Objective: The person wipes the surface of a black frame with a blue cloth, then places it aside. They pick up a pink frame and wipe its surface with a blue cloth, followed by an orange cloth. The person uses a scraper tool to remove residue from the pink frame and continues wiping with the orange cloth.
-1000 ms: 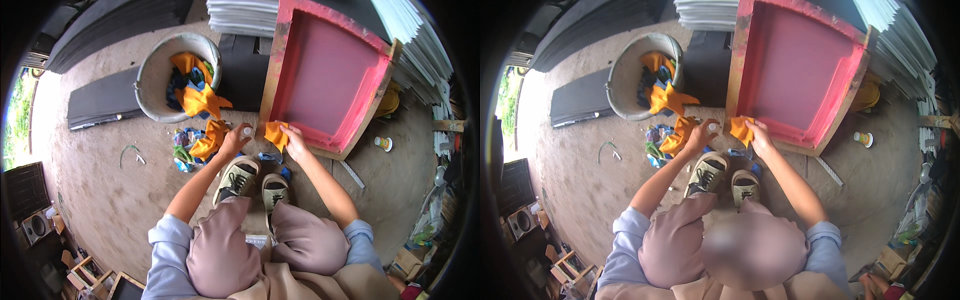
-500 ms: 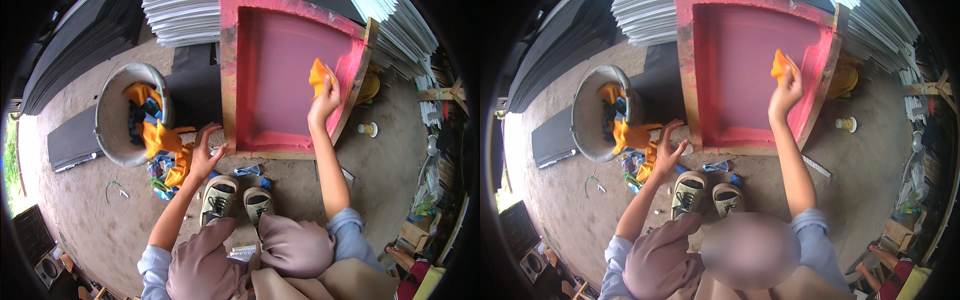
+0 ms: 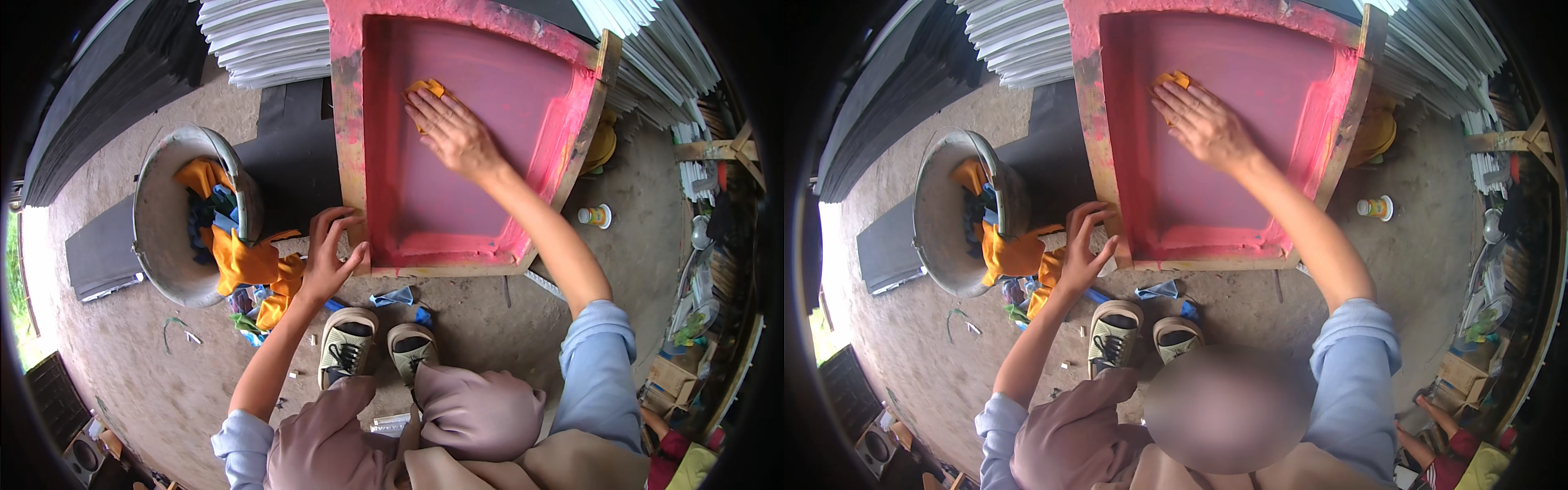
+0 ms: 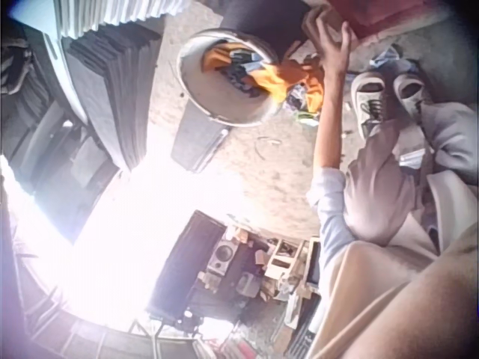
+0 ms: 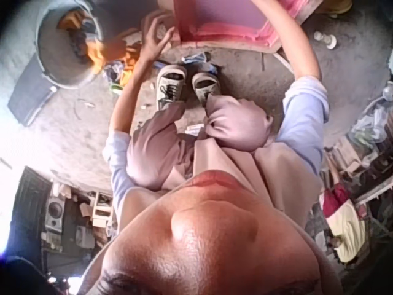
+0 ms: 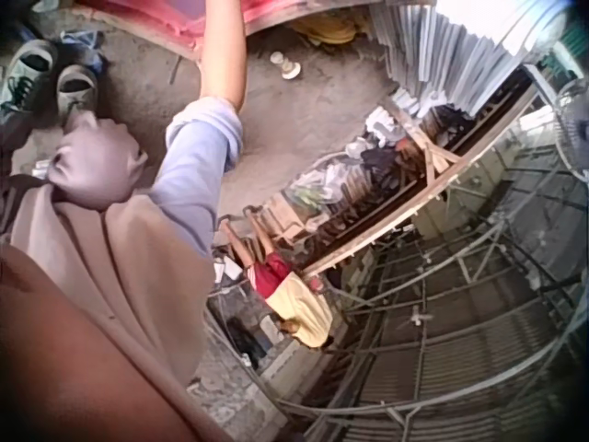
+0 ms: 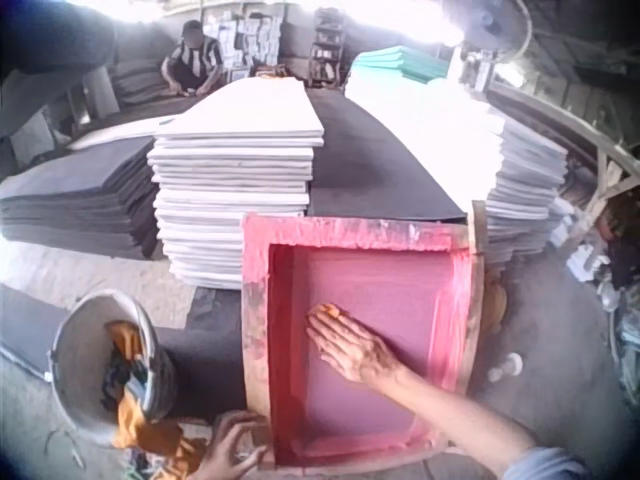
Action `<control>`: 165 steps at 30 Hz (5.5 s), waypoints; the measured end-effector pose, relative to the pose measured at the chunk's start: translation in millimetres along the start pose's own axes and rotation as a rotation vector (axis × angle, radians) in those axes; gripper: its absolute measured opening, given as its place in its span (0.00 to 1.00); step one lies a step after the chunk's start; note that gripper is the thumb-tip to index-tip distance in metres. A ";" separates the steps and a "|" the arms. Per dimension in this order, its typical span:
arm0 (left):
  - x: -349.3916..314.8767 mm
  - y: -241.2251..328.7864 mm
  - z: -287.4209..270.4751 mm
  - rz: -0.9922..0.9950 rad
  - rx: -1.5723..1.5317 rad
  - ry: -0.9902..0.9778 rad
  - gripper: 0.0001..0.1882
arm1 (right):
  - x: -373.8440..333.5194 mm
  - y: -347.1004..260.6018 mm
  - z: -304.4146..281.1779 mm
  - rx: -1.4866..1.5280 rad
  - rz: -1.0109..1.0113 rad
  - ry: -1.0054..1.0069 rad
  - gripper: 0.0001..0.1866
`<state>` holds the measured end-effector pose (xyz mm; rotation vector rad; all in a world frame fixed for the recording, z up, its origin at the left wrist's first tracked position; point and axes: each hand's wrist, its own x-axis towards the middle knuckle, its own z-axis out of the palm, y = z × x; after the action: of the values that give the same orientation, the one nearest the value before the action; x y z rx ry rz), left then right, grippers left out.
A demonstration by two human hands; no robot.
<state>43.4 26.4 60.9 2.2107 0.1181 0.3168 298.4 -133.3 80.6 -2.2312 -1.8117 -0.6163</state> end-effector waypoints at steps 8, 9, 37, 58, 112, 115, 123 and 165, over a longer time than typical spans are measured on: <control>8.8 2.7 0.5 0.070 0.172 -0.003 0.31 | 3.5 -6.0 -3.8 -0.016 0.092 0.048 0.25; 10.6 2.8 -0.7 0.101 0.222 -0.002 0.34 | 5.2 3.5 -5.0 -0.088 0.202 0.103 0.25; 13.3 -4.3 5.9 0.088 0.600 -0.275 0.54 | -11.3 0.0 -9.9 -0.010 0.095 0.023 0.27; 13.6 -7.1 8.1 0.099 0.690 -0.261 0.57 | -43.3 10.9 -24.8 -0.096 0.373 0.159 0.25; 11.1 -6.8 10.2 0.106 0.742 -0.235 0.59 | -29.0 -8.8 -17.1 0.025 0.374 0.163 0.23; 13.1 -11.4 10.8 0.117 0.737 -0.220 0.58 | -45.0 -7.5 -19.7 0.123 0.137 -0.048 0.24; 8.1 -10.6 8.4 0.098 0.754 -0.244 0.58 | -11.1 -46.7 -0.9 0.000 0.157 -0.031 0.27; 9.9 -11.5 7.8 0.117 0.727 -0.203 0.59 | 11.1 11.4 -26.0 0.045 0.097 0.023 0.22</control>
<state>55.3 29.4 49.1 2.9635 -0.0138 0.1139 306.3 -136.7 109.9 -2.2574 -1.6784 -0.5741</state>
